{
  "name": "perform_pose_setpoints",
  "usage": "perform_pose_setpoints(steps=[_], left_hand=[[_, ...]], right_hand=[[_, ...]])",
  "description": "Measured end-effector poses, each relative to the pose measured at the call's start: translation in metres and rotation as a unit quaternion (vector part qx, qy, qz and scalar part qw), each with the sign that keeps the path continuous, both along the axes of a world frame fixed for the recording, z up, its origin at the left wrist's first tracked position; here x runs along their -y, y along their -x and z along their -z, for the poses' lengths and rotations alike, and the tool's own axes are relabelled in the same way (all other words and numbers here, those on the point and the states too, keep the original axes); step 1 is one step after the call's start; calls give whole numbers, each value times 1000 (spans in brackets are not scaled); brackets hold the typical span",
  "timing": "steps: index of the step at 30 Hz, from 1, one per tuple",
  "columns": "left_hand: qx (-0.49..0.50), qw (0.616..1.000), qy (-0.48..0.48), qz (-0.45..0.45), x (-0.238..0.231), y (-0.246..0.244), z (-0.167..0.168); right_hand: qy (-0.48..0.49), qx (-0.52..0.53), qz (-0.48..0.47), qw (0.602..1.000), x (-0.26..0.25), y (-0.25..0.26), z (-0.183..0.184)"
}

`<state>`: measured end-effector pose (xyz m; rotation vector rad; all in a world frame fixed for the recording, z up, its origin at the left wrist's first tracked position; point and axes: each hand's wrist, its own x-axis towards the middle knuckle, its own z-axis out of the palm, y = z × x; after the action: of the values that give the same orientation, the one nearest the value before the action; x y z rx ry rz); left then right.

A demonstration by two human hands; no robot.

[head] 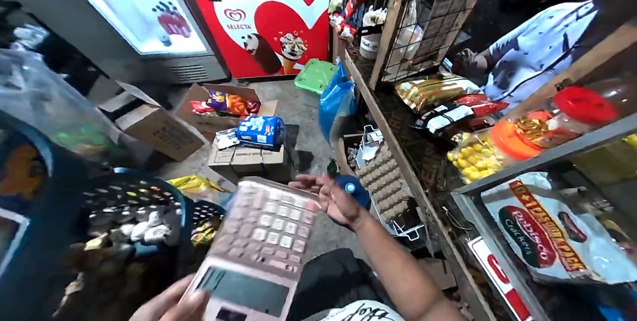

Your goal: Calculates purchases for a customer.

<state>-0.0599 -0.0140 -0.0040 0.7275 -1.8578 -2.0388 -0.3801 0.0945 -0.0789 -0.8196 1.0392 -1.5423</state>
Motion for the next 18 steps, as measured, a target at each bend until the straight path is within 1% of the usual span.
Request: perform_pose_setpoints(steps=[1,3,5,6,7,8,10,12,13,14,15,16,18], left_hand=[[30,999,21,-12,8,23,9],[76,994,67,-37,24,66,26],[106,990,81,-44,39,109,30],[116,990,61,-43,47,131,28],[119,992,21,-42,55,153,27],[106,992,-40,-45,62,173,28],[28,982,-182,-48,75,204,37],[-95,946,-308,-34,85,229,61],[-152,915,-374,-27,87,241,72],[-187,884,-427,-24,87,254,80],[-204,863,-461,-28,88,266,86],[-213,850,-481,-31,91,279,90],[-238,829,-505,-3,105,303,98]], right_hand=[[8,4,-24,1000,0,12,-4],[-14,-8,-54,998,-4,29,-7],[-59,-35,-25,997,-10,34,-7],[-77,-38,9,996,-11,35,-5],[-90,-32,56,994,-12,37,-2],[-96,-26,111,989,-11,40,3],[-98,-29,233,967,-2,46,10],[-86,-50,345,933,14,52,9],[-76,-67,384,918,24,55,8],[-71,-86,412,905,34,56,8],[-67,-109,428,895,44,56,10],[-62,-136,430,890,53,56,13],[-61,-216,414,882,68,56,19]])
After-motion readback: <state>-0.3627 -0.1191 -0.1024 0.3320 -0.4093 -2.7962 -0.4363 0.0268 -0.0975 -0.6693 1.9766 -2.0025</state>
